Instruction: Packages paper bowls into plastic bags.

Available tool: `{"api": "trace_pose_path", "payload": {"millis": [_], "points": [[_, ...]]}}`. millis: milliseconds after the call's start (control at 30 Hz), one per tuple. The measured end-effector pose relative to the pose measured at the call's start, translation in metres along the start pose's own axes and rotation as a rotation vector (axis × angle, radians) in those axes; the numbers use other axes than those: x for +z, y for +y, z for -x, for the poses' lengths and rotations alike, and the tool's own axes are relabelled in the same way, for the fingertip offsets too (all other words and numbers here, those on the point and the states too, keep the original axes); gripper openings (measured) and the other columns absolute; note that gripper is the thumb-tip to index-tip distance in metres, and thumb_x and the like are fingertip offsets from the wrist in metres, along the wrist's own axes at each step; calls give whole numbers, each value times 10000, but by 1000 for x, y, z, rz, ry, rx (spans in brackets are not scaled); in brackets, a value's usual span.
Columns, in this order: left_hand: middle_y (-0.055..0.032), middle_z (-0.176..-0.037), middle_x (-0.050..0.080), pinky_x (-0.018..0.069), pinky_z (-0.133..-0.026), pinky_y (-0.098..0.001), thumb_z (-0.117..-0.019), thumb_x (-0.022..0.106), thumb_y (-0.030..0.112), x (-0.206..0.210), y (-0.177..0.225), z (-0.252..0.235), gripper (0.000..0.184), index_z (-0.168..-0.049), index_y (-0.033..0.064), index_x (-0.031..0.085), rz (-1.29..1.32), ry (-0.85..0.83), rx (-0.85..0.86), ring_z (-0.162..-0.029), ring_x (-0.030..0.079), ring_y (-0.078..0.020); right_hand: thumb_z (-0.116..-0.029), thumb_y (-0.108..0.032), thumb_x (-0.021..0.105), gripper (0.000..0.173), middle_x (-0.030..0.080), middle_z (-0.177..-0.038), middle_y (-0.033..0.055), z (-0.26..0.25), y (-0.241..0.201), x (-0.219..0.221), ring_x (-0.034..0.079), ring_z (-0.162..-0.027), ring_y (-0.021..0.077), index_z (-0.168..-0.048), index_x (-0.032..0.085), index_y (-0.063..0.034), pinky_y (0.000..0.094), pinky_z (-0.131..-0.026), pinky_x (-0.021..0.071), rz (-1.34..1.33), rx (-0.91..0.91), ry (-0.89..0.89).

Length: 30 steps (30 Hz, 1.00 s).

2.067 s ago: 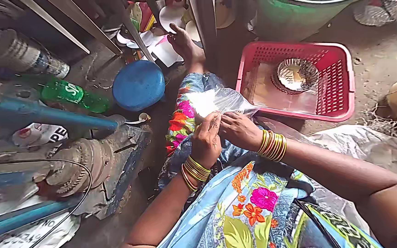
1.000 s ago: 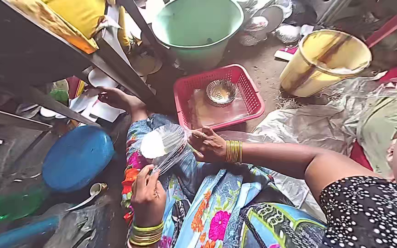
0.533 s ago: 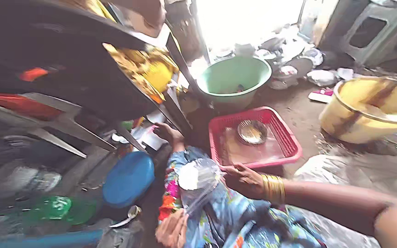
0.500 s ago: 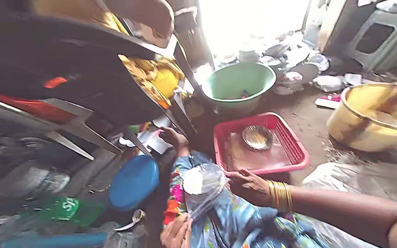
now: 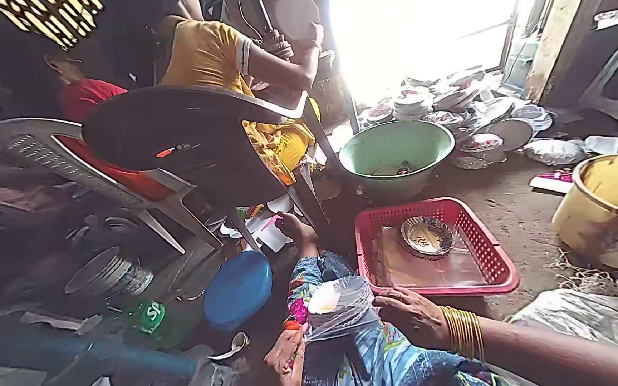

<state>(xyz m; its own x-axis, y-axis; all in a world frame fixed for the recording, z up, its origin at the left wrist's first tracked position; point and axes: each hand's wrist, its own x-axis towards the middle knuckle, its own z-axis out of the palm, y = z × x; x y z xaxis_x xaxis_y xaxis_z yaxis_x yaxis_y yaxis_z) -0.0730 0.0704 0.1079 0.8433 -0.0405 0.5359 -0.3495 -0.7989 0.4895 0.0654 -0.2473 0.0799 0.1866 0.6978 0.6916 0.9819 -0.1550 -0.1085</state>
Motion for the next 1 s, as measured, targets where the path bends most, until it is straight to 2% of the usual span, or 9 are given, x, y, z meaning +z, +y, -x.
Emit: {"api": "trace_pose_path", "payload": {"millis": [100,200,300,400,467,633,767,900,1000], "points": [[-204,-953,734,584,-875,-293,-890,645,19,0,-6,3,168,-949,-40,791,-19,-20,36,-908,732,-233,-1009,-163,558,190,727,-1127,121,-3,3,-1,703,-1062,264,-1029,705,-44,367,-916,553,-45,37,-90],[-150,-933,737,593,-849,-269,-920,652,157,5,-12,3,208,-867,4,782,-48,35,79,-895,730,-176,-928,-83,600,134,726,-983,106,-3,5,1,710,-920,261,-855,708,-56,384,-811,587,10,-39,-101],[-180,-945,737,591,-877,-308,-932,641,142,6,-8,2,228,-874,-46,756,-14,46,37,-914,732,-210,-883,-72,684,100,735,-929,161,-8,-10,-3,722,-897,287,-874,733,15,463,-812,582,-337,378,-75],[-193,-957,739,575,-908,-321,-936,631,74,1,-6,-3,177,-904,-59,743,-6,-11,-22,-930,730,-232,-885,-37,703,120,713,-891,71,-19,-9,-6,666,-818,69,-949,708,64,260,-782,566,-772,752,-39],[-179,-952,745,570,-909,-299,-928,630,53,-2,-6,-5,153,-920,-44,748,-2,-31,-37,-932,730,-213,-874,4,697,73,701,-860,1,-24,-6,-6,659,-766,22,-944,681,18,224,-728,576,-933,866,-1],[-124,-958,737,584,-823,-207,-948,632,46,-6,-5,-11,151,-986,-52,740,160,-22,-160,-844,708,-74,-895,-61,639,81,669,-856,1,-31,1,-14,612,-694,38,-945,694,-29,219,-615,531,-778,826,-12],[-95,-972,721,604,-807,-227,-912,668,59,-2,2,-14,140,-975,-56,717,330,-37,-287,-847,704,-61,-927,-110,630,112,682,-745,-44,-30,-2,-20,582,-591,-10,-906,719,-45,182,-532,495,-737,827,39],[-112,-916,715,570,-758,-210,-837,786,141,12,19,-7,179,-856,-26,725,133,-5,-315,-793,681,-75,-814,-64,798,135,673,-805,80,-16,-22,-5,652,-691,102,-809,682,5,254,-620,562,-463,795,49],[-161,-893,704,574,-702,-246,-809,782,86,22,28,2,152,-816,-41,699,-18,58,-310,-758,685,-138,-794,26,787,245,658,-928,155,-11,-43,1,651,-733,187,-985,635,51,340,-641,568,-444,949,-30]]}}
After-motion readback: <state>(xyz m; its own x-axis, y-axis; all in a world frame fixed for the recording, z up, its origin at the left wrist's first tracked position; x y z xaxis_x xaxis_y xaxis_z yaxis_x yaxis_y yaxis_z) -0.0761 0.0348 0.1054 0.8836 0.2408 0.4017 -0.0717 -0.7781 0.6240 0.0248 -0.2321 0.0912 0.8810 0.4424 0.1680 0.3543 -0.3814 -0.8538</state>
